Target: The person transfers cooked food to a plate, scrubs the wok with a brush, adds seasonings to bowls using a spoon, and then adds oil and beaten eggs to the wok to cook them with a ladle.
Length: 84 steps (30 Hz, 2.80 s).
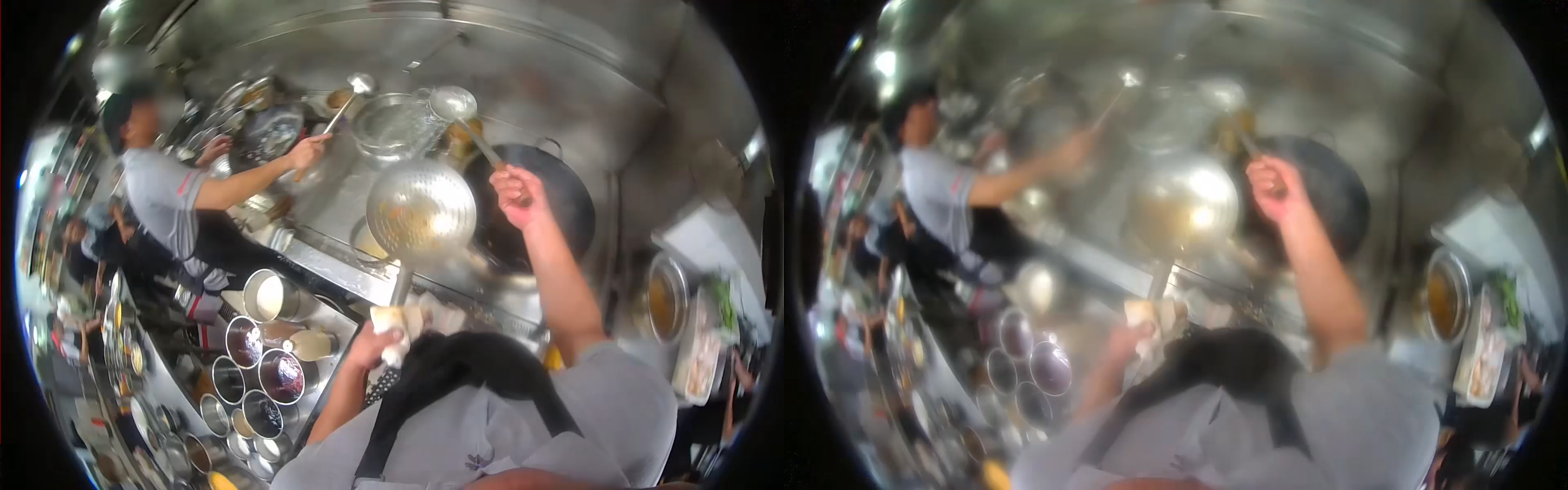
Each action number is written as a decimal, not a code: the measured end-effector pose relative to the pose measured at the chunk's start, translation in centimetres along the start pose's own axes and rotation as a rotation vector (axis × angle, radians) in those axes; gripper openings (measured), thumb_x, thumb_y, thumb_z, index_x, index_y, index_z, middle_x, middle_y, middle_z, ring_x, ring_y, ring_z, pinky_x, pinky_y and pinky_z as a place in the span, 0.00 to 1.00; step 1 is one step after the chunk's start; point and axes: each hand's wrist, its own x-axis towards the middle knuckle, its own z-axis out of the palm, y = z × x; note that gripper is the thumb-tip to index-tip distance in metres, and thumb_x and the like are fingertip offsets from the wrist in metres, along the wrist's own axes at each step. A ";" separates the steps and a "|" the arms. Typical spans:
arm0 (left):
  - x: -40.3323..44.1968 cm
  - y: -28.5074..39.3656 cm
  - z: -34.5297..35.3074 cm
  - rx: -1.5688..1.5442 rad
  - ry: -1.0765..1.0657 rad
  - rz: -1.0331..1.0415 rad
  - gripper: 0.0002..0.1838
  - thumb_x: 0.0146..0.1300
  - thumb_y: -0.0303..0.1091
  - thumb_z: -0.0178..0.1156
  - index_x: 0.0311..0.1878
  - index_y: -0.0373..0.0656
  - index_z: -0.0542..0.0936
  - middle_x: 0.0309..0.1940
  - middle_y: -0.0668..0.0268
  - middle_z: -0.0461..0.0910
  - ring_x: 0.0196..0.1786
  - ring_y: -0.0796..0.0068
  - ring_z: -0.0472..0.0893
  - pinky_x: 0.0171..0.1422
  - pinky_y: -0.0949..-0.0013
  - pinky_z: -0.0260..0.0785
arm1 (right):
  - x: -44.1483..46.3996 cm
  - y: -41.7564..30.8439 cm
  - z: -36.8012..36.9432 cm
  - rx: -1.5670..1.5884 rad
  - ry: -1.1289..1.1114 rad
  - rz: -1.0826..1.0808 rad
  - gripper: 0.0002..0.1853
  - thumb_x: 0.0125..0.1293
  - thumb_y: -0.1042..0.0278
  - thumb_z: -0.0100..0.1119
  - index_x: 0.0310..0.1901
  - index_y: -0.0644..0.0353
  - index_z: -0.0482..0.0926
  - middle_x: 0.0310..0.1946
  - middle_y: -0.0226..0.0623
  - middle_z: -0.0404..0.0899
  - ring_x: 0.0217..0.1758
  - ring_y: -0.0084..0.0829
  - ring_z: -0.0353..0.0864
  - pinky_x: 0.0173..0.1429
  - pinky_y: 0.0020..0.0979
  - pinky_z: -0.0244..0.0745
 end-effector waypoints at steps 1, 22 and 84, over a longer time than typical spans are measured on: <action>0.4 1.0 1.7 -0.004 -0.005 0.034 0.26 0.54 0.36 0.73 0.53 0.33 0.79 0.40 0.62 0.83 0.38 0.72 0.83 0.42 0.67 0.76 | -3.3 -1.1 0.2 -0.035 -0.006 -0.007 0.06 0.66 0.78 0.54 0.37 0.61 0.67 0.29 0.29 0.68 0.24 0.18 0.70 0.22 0.19 0.65; 13.5 0.0 31.9 -0.033 -0.269 -0.152 0.20 0.63 0.42 0.67 0.55 0.48 0.77 0.43 0.69 0.81 0.48 0.72 0.78 0.50 0.60 0.71 | -32.5 0.8 -11.7 -0.324 0.300 -0.269 0.43 0.64 0.80 0.54 0.78 0.45 0.47 0.26 0.30 0.73 0.19 0.22 0.68 0.18 0.24 0.62; 4.4 -7.1 5.7 -0.164 0.062 0.354 0.20 0.70 0.37 0.59 0.61 0.39 0.73 0.49 0.61 0.81 0.48 0.68 0.81 0.53 0.63 0.75 | -23.6 -1.8 -9.6 -1.135 0.642 -0.152 0.35 0.64 0.79 0.52 0.74 0.47 0.59 0.24 0.28 0.70 0.17 0.18 0.64 0.16 0.23 0.58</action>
